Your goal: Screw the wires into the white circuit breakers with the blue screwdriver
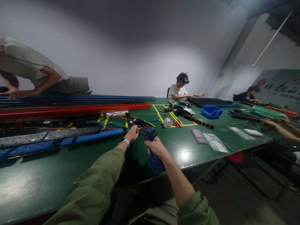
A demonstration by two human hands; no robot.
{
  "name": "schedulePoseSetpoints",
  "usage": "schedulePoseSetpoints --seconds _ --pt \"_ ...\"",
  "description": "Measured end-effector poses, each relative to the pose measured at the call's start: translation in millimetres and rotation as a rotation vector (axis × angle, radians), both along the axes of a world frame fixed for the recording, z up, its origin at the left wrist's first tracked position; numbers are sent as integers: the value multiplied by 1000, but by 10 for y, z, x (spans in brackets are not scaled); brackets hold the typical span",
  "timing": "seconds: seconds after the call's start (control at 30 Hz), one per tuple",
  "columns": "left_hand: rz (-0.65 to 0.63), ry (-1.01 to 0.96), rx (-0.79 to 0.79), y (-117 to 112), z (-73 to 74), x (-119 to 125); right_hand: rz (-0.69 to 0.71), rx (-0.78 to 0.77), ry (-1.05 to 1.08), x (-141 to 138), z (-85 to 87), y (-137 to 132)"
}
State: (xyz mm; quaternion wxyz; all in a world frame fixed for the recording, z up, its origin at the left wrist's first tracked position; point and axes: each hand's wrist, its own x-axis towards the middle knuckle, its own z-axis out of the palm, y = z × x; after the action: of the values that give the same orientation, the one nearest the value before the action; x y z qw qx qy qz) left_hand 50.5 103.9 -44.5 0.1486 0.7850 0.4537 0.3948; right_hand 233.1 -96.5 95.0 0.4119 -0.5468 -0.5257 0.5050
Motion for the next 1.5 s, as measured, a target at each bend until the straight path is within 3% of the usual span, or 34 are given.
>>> schedulePoseSetpoints --seconds 1.5 --pt "-16 -28 -35 -26 24 1 2 -6 -7 -4 37 -11"
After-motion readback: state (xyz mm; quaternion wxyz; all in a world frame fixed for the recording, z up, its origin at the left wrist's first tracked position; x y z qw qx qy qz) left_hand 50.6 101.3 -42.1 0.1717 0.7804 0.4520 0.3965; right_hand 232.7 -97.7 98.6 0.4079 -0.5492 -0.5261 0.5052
